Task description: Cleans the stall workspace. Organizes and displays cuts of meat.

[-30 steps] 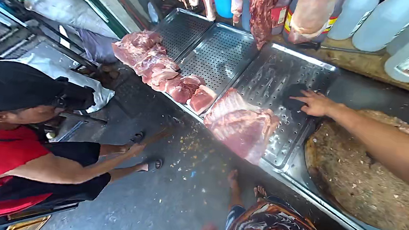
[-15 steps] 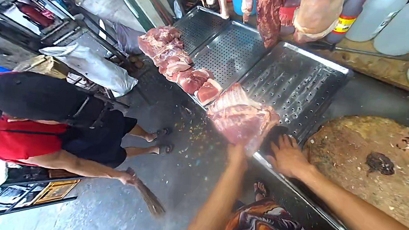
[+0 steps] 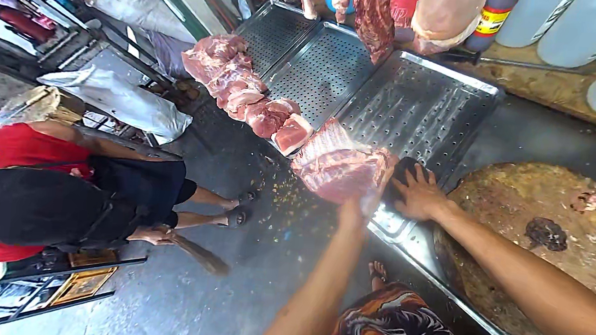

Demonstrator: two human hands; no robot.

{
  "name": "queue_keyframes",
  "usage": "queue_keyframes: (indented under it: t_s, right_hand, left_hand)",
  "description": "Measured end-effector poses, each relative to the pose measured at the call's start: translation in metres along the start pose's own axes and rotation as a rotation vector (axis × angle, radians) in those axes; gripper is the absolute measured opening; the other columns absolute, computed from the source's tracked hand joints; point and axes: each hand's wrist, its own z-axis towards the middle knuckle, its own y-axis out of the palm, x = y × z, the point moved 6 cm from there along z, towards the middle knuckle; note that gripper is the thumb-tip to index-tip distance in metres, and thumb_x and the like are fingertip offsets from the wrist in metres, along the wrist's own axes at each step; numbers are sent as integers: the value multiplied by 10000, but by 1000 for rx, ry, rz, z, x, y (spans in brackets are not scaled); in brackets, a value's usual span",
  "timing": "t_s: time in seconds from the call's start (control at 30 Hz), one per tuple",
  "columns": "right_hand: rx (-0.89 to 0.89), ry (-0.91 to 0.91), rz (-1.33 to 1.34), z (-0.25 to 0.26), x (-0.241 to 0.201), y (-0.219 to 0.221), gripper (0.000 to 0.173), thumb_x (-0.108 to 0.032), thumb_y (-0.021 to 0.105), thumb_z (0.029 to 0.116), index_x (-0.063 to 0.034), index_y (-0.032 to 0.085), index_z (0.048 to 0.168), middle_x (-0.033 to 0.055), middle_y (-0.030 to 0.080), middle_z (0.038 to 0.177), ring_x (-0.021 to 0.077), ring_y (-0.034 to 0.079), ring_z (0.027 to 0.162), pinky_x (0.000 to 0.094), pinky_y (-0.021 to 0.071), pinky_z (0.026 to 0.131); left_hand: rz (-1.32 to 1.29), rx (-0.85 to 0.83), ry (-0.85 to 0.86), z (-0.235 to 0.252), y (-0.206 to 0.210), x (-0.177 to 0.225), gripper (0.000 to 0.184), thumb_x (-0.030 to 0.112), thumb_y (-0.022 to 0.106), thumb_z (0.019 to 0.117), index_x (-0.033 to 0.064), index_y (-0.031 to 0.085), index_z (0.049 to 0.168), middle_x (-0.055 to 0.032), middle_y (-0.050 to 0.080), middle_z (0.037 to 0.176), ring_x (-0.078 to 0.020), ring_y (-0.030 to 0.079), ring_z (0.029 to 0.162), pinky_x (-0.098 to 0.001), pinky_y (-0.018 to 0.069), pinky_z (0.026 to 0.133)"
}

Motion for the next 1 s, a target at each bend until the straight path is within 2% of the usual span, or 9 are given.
queue_keyframes:
  t_s: [0.2, 0.3, 0.4, 0.5, 0.6, 0.7, 0.8, 0.9, 1.0]
  right_hand:
    - [84, 29, 40, 5, 12, -13, 784, -606, 419, 946, -329, 212, 1650, 204, 93, 1715, 492, -19, 1562, 758, 16, 1180]
    - [187, 169, 163, 32, 33, -41, 763, -667, 411, 976, -380, 188, 1647, 236, 76, 1708, 529, -24, 1548, 794, 18, 1151]
    - [397, 245, 236, 81, 41, -70, 840, -793, 407, 922, -378, 246, 1635, 262, 119, 1694, 588, 1, 1522, 842, 12, 1115]
    - [516, 188, 234, 136, 12, -97, 822, -806, 341, 924, -366, 310, 1618, 210, 180, 1698, 536, 36, 1545, 800, -2, 1154]
    - [537, -12, 237, 168, -59, -96, 792, -799, 355, 925, -351, 413, 1576, 180, 264, 1681, 495, 82, 1557, 771, 12, 1180]
    - [557, -129, 260, 172, -125, -79, 836, -802, 385, 914, -241, 521, 1519, 178, 360, 1639, 450, 133, 1563, 739, 42, 1207]
    - [505, -188, 263, 155, -166, -57, 706, -669, 421, 982, -200, 548, 1494, 179, 392, 1618, 411, 168, 1564, 686, 61, 1235]
    - [534, -240, 438, 122, -204, -41, 438, -406, 497, 1039, -171, 653, 1374, 133, 558, 1487, 328, 396, 1475, 592, 257, 1221]
    - [475, -287, 505, 97, -214, -39, 369, -305, 536, 1033, -198, 655, 1366, 127, 574, 1457, 356, 480, 1390, 623, 390, 1102]
  left_hand:
    - [-175, -151, 139, -32, 29, 92, 212, 114, 448, 995, 22, 523, 1170, -174, 633, 959, -241, 649, 742, -370, 578, 630]
    - [-179, -216, 279, -47, 32, 160, 238, 190, 404, 1001, 77, 520, 1176, -121, 627, 973, -194, 648, 766, -339, 574, 650]
    - [-345, -176, 347, -56, 32, 222, 218, 195, 461, 987, 91, 477, 1178, -133, 590, 1001, -210, 654, 813, -340, 597, 710]
    - [-415, -140, 386, -65, 38, 258, 267, 141, 506, 950, 100, 452, 1209, -161, 586, 1058, -225, 676, 845, -329, 613, 708]
    - [-343, -90, 405, -70, 42, 266, 340, 146, 517, 941, 85, 439, 1267, -181, 580, 1101, -249, 669, 865, -351, 608, 717]
    - [-279, -60, 412, -69, 42, 265, 315, 126, 529, 924, 74, 460, 1228, -177, 593, 1052, -244, 671, 811, -348, 608, 677]
    - [-253, -90, 414, -63, 43, 255, 272, 104, 522, 922, 68, 473, 1186, -162, 585, 1004, -225, 648, 763, -338, 596, 661]
    - [-231, -128, 407, -52, 47, 239, 273, 98, 514, 918, 67, 474, 1186, -163, 585, 1014, -233, 645, 768, -354, 596, 661]
    - [-183, -151, 367, -42, 53, 218, 302, 103, 506, 924, 64, 474, 1222, -170, 594, 1049, -241, 653, 802, -365, 595, 678]
